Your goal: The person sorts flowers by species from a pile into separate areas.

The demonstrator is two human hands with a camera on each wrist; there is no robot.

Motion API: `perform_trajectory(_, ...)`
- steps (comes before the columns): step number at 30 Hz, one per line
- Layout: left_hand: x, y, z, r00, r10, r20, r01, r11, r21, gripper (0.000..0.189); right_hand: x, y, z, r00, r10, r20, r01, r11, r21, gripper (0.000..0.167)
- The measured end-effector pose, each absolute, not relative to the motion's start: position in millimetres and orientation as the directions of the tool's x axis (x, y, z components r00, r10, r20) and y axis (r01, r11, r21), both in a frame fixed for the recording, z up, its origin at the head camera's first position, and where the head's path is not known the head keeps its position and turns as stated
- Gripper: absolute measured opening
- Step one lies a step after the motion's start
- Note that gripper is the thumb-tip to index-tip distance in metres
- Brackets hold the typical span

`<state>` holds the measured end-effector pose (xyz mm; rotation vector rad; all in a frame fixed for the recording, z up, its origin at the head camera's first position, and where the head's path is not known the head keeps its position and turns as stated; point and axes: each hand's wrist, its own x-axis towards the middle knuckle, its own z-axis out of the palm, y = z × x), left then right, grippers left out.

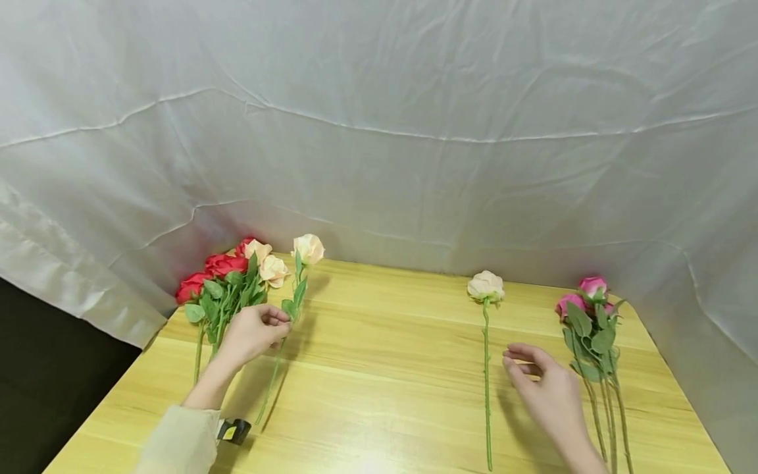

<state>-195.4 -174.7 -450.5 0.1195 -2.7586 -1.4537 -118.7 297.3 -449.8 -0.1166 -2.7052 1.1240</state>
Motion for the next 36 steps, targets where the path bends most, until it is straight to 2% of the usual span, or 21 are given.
perform_trajectory(6, -199, -158, -450, -0.997, -0.079, -0.008, -0.047, 0.499, 0.866, 0.009, -125, 273, -452, -0.973, 0.121, 0.194, -0.070, 0.652, -0.755, 0.031)
perform_trajectory(18, -202, -116, -449, -0.999, -0.043, 0.025, 0.007, 0.367, 0.930, 0.008, -129, 228, -463, -0.979, 0.074, 0.188, -0.118, 0.544, -0.831, 0.024)
perform_trajectory(29, -199, -84, -455, -0.994, 0.010, 0.106, 0.105, 0.268, 0.958, 0.009, -128, 194, -472, -0.995, 0.032, 0.090, -0.067, 0.428, -0.901, 0.024)
perform_trajectory(36, -196, -65, -455, -0.992, 0.036, 0.121, 0.126, 0.216, 0.968, 0.010, -128, 174, -471, -0.999, 0.014, 0.042, -0.034, 0.358, -0.933, 0.024)
